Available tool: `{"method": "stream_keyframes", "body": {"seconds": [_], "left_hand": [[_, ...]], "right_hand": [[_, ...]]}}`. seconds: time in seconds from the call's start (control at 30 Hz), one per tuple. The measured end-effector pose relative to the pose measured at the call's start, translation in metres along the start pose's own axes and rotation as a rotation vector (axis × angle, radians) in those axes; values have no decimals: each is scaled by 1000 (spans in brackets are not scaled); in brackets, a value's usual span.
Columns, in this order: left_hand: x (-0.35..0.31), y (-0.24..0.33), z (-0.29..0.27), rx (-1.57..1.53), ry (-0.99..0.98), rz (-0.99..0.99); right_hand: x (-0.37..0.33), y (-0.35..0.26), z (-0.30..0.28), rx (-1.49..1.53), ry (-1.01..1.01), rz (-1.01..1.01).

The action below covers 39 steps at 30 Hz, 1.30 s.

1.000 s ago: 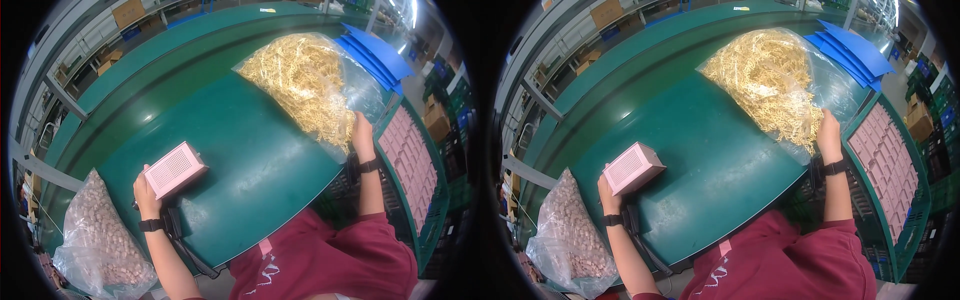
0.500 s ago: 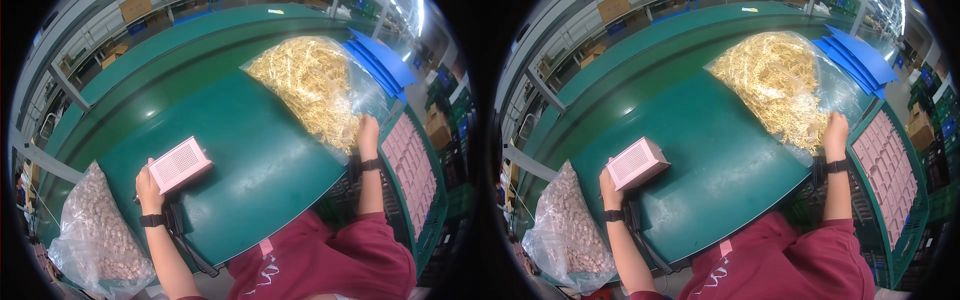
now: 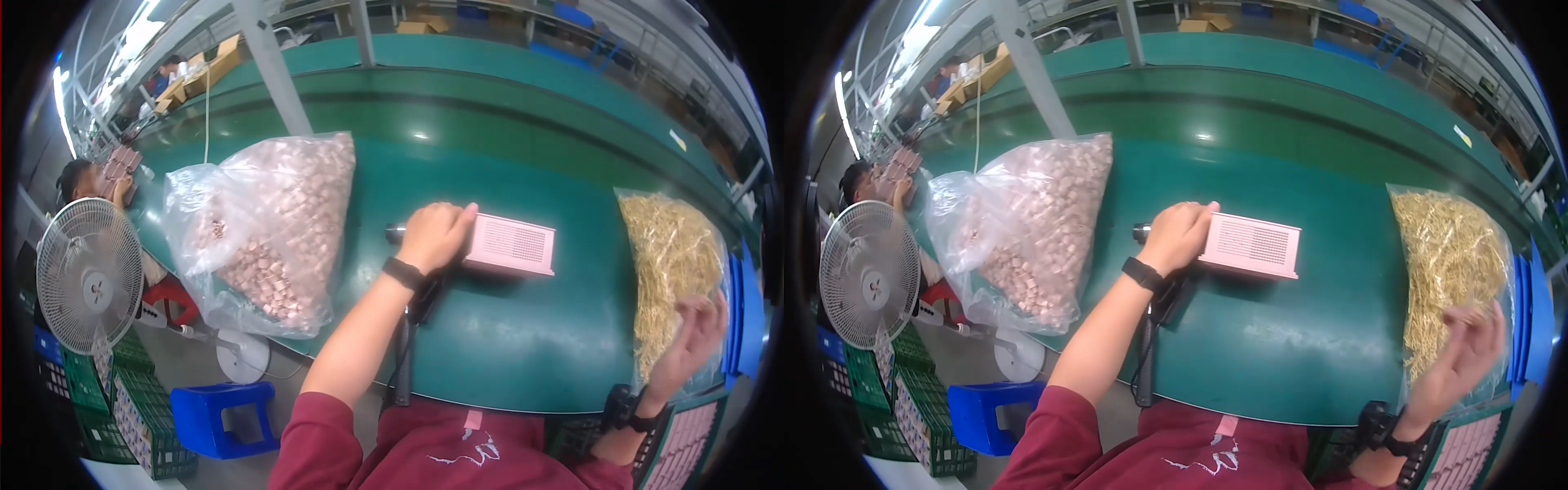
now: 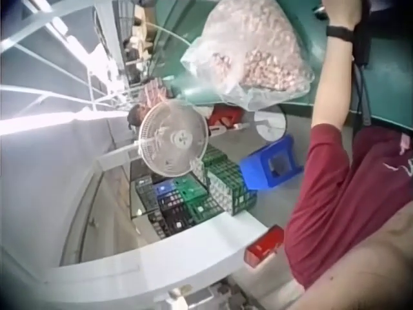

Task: Packaging small components into pink boxes on a factory assembly line.

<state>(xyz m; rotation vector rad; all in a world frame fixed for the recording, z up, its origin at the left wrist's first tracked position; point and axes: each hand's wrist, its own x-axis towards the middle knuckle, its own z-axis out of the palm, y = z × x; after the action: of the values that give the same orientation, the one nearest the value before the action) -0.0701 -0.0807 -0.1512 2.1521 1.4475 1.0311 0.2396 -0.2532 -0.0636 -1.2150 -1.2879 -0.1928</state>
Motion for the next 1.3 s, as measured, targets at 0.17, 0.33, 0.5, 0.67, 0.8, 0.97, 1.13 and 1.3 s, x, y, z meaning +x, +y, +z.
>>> {"method": "stream_keyframes", "body": {"seconds": [0.17, 0.33, 0.5, 0.67, 0.8, 0.97, 1.13, 1.3], "left_hand": [[-2, -1, 0, -1, 5, 7], [-1, 5, 2, 10, -15, 15], [-1, 3, 0, -1, -19, 15], [1, 3, -1, 16, -35, 13], [1, 2, 0, 28, -33, 20], [1, 3, 2, 40, -24, 43], [0, 3, -1, 36, -39, 32], [0, 3, 1, 40, -34, 27]], "right_hand": [[9, -36, 97, 94, -690, -348], [9, -37, 142, 206, -882, -223], [19, -21, 154, 256, -888, -407], [20, -14, 153, 291, -840, -382], [16, -12, 155, 305, -823, -349], [14, -11, 154, 302, -828, -370], [13, -13, 153, 291, -841, -383], [13, -12, 154, 324, -840, -340]]}}
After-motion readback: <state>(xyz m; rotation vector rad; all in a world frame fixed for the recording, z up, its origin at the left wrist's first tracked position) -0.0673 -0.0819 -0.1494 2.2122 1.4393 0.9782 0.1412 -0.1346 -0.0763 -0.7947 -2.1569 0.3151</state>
